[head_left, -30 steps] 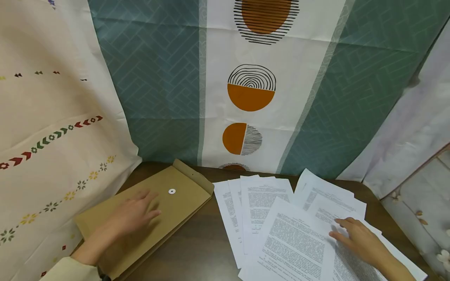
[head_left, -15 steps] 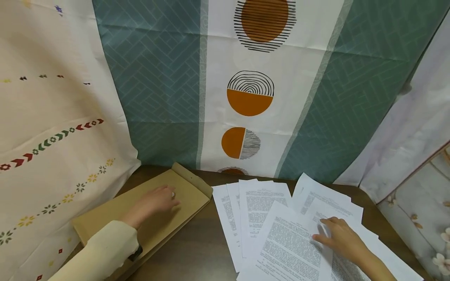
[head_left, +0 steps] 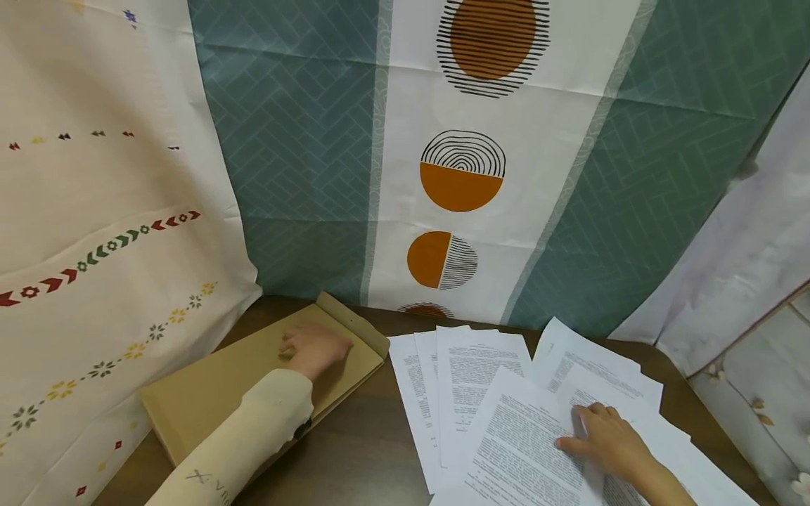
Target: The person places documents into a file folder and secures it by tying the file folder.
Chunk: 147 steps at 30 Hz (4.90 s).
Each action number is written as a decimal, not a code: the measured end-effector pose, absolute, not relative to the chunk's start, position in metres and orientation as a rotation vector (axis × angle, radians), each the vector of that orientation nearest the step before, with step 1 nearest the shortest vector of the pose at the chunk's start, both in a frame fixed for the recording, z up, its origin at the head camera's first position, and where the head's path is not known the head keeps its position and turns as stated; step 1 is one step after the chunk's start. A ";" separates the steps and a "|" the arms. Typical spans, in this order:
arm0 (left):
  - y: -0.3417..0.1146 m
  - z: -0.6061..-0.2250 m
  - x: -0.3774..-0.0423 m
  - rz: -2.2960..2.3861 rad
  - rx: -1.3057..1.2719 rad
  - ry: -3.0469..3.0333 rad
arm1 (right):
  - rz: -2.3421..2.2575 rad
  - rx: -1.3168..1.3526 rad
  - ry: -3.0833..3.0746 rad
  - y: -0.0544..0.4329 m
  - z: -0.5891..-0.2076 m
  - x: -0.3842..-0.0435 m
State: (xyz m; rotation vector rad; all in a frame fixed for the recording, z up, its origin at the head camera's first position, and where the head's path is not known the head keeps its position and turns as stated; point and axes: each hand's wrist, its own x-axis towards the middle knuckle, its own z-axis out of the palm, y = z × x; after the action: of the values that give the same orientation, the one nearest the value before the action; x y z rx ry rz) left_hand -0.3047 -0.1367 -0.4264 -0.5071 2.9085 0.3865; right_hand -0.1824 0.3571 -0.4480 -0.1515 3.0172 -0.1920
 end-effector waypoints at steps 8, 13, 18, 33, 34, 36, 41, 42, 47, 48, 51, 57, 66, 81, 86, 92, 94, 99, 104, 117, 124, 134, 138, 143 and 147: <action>-0.111 -0.430 -0.312 0.395 -0.591 2.847 | -0.154 -0.151 2.997 0.359 -0.450 -0.186; -0.105 -0.433 -0.311 0.447 -0.579 2.809 | -0.162 -0.135 2.991 0.359 -0.450 -0.189; -0.103 -0.436 -0.311 0.466 -0.593 2.811 | -0.158 -0.135 3.000 0.359 -0.451 -0.189; -0.093 -0.435 -0.319 0.504 -0.719 2.772 | -0.135 -0.178 3.074 0.362 -0.451 -0.190; -0.092 -0.434 -0.319 0.517 -0.721 2.770 | -0.134 -0.180 3.078 0.362 -0.451 -0.190; -0.091 -0.433 -0.319 0.562 -0.711 2.767 | -0.140 -0.170 3.086 0.362 -0.451 -0.190; -0.090 -0.431 -0.313 0.671 -0.636 2.774 | -0.179 -0.150 3.096 0.363 -0.450 -0.189; -0.090 -0.431 -0.311 0.674 -0.614 2.774 | -0.191 -0.147 3.094 0.363 -0.449 -0.189; -0.087 -0.428 -0.301 0.641 -0.475 2.759 | -0.257 -0.131 3.067 0.365 -0.450 -0.190; -0.086 -0.428 -0.300 0.630 -0.447 2.757 | -0.269 -0.127 3.062 0.366 -0.451 -0.191; -0.081 -0.430 -0.296 0.568 -0.355 2.770 | -0.294 -0.121 3.056 0.368 -0.453 -0.191; -0.077 -0.433 -0.290 0.515 -0.312 2.782 | -0.326 -0.120 3.056 0.367 -0.453 -0.192; -0.079 -0.431 -0.282 0.338 -0.095 2.794 | -0.306 -0.127 3.046 0.363 -0.449 -0.193; -0.074 -0.474 -0.264 0.311 0.108 2.864 | -0.211 -0.137 2.995 0.363 -0.447 -0.192; -0.072 -0.456 -0.235 0.434 0.019 2.864 | -0.241 -0.131 2.990 0.361 -0.449 -0.193; -0.068 -0.435 -0.199 0.521 -0.024 2.883 | -0.243 -0.123 2.990 0.358 -0.451 -0.192; -0.066 -0.436 -0.192 0.525 0.006 2.901 | -0.233 -0.117 2.995 0.358 -0.450 -0.192; -0.060 -0.443 -0.177 0.533 0.080 2.937 | -0.226 -0.100 2.991 0.360 -0.446 -0.193; -0.054 -0.444 -0.161 0.505 0.128 2.970 | -0.233 -0.108 2.984 0.362 -0.446 -0.193; -0.043 -0.450 -0.137 0.460 0.175 2.979 | -0.265 -0.126 3.000 0.360 -0.448 -0.191; -0.049 -0.454 -0.138 0.199 0.558 3.097 | -0.252 -0.126 3.002 0.358 -0.449 -0.191; -0.060 -0.461 -0.148 0.265 0.785 3.250 | -0.297 -0.079 3.021 0.360 -0.451 -0.193; -0.064 -0.456 -0.153 0.411 0.746 3.211 | -0.304 -0.086 3.022 0.360 -0.451 -0.193; -0.066 -0.449 -0.161 0.429 0.620 3.112 | -0.293 -0.055 3.007 0.360 -0.449 -0.198; -0.066 -0.447 -0.166 0.432 0.569 3.083 | -0.293 0.025 2.993 0.363 -0.448 -0.200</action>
State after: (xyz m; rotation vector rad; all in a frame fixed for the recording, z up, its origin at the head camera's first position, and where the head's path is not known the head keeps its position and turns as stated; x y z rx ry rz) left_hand -0.1656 -0.0663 -0.4468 0.5690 3.0834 0.4318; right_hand -0.2003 0.3633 -0.4479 0.0251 2.9926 -0.2929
